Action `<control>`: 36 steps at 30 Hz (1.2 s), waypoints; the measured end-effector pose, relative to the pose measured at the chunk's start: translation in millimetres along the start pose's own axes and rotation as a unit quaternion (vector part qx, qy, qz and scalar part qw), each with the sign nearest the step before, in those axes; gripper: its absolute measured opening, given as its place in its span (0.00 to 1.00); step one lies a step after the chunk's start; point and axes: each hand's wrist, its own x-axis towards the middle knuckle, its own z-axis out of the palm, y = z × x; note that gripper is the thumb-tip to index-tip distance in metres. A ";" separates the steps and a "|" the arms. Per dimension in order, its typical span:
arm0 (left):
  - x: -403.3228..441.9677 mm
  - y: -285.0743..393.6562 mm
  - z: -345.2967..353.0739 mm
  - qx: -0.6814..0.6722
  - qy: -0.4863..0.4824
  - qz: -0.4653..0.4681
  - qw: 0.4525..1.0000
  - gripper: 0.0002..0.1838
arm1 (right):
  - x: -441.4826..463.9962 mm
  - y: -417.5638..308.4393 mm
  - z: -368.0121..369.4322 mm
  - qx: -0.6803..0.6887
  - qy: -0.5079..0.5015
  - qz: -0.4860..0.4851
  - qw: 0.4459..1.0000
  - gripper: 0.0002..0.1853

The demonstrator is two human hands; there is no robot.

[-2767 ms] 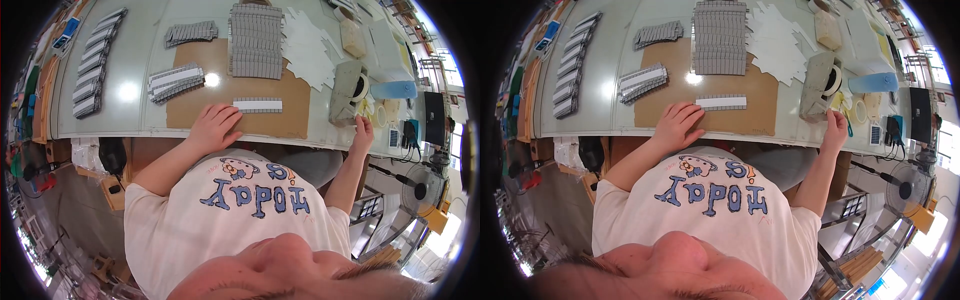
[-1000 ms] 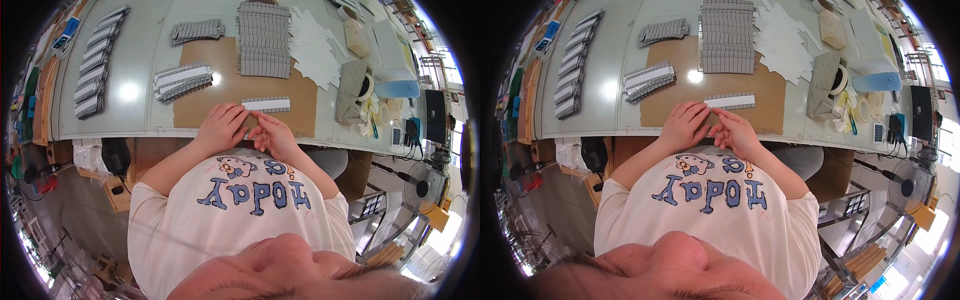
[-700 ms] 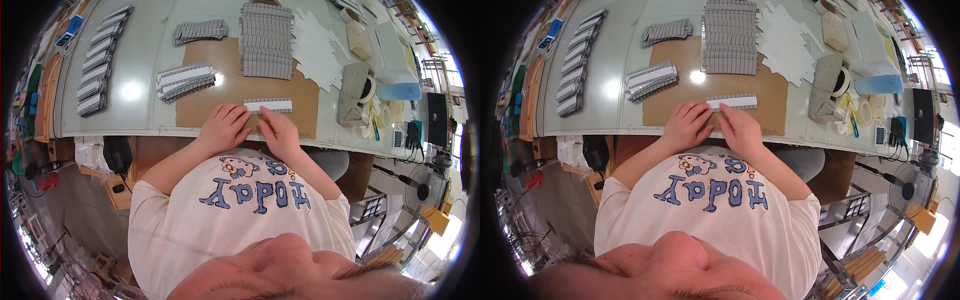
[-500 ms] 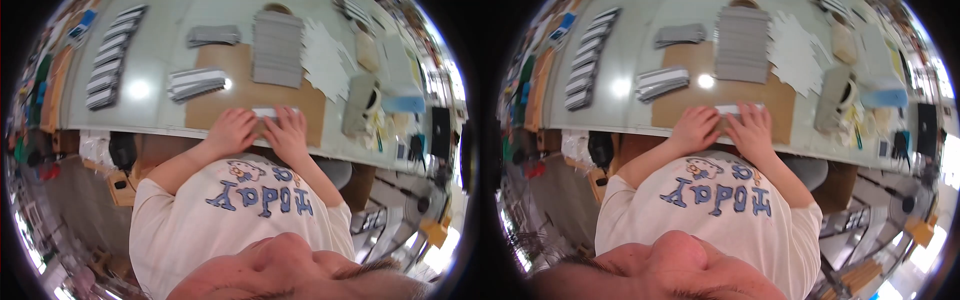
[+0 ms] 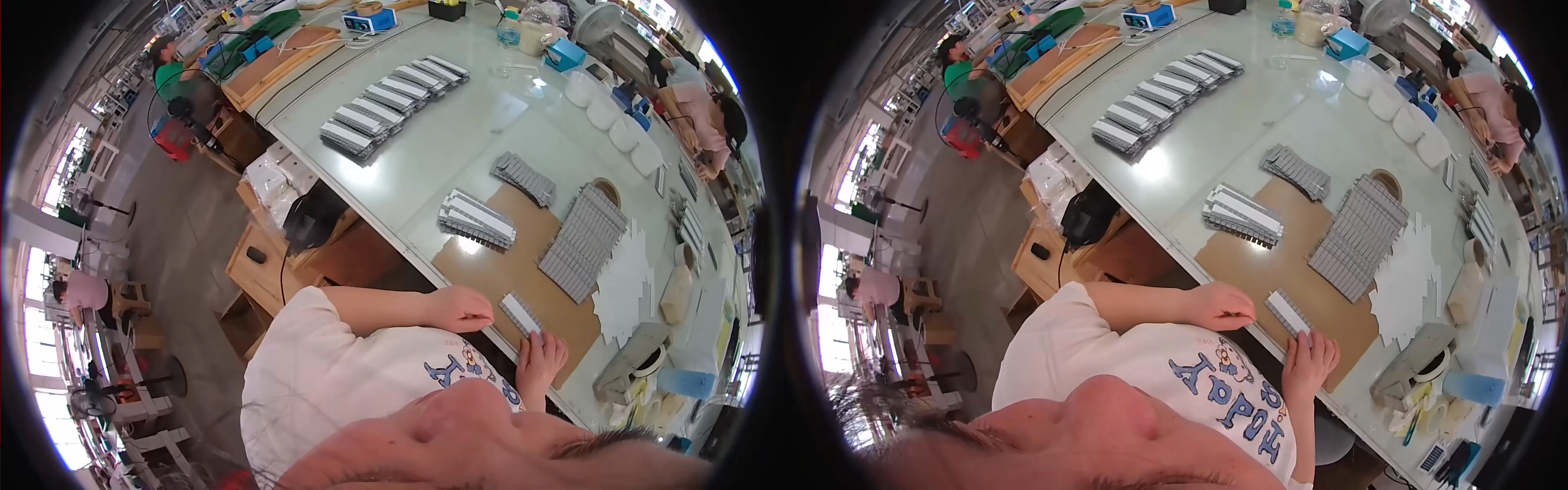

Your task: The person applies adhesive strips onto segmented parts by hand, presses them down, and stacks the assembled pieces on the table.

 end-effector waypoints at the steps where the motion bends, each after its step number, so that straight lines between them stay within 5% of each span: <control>1: -5.4 3.5 -3.3 -0.031 -0.020 -0.051 0.998 0.06 | 1.1 -2.3 -1.7 0.011 0.006 -0.003 1.000 0.16; 12: -12.9 9.2 -2.0 -0.025 0.000 -0.105 0.994 0.07 | -21.1 2.5 3.9 0.039 0.037 -0.068 0.996 0.13; 14: -9.8 9.9 0.3 -0.029 0.002 -0.097 0.995 0.07 | -22.7 -0.9 0.5 0.073 0.044 0.000 0.996 0.14; 19: -2.5 8.0 2.9 0.001 -0.014 -0.073 0.997 0.05 | -23.0 9.3 4.7 0.026 0.058 -0.046 0.997 0.15; 36: 0.5 2.1 -0.6 -0.015 0.012 -0.126 0.992 0.05 | -13.3 -0.9 -13.0 0.095 0.045 0.033 0.994 0.21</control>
